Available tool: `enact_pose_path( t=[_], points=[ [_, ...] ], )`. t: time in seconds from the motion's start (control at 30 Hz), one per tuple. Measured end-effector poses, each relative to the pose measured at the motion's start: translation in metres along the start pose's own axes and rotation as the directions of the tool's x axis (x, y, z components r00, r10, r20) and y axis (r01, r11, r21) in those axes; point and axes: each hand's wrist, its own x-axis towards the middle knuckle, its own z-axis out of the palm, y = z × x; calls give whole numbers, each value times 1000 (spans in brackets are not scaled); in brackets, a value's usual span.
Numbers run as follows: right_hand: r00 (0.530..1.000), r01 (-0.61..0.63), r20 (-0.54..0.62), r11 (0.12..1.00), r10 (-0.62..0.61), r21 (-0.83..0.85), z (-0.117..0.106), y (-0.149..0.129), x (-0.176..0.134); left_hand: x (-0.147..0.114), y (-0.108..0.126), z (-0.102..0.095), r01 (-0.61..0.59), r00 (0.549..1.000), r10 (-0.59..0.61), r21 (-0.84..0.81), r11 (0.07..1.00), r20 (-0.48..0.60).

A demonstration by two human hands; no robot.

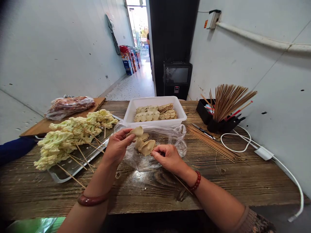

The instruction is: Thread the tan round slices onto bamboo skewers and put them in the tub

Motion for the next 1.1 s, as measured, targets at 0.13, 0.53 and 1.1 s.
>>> enact_pose_path(
  t=[0.13,0.53,1.1],
  points=[
    [1000,-1,-6,1000,1,-12,1,1,0,0,-2,1,-12,1000,12,28,1000,25],
    [999,33,-38,999,-33,-7,1,-1,1,-2,-4,2,58,997,-56,-34,998,55],
    [992,113,-44,991,-116,-69,2,-3,0,-1,-2,1,163,985,-149,-169,972,89]
  ],
)
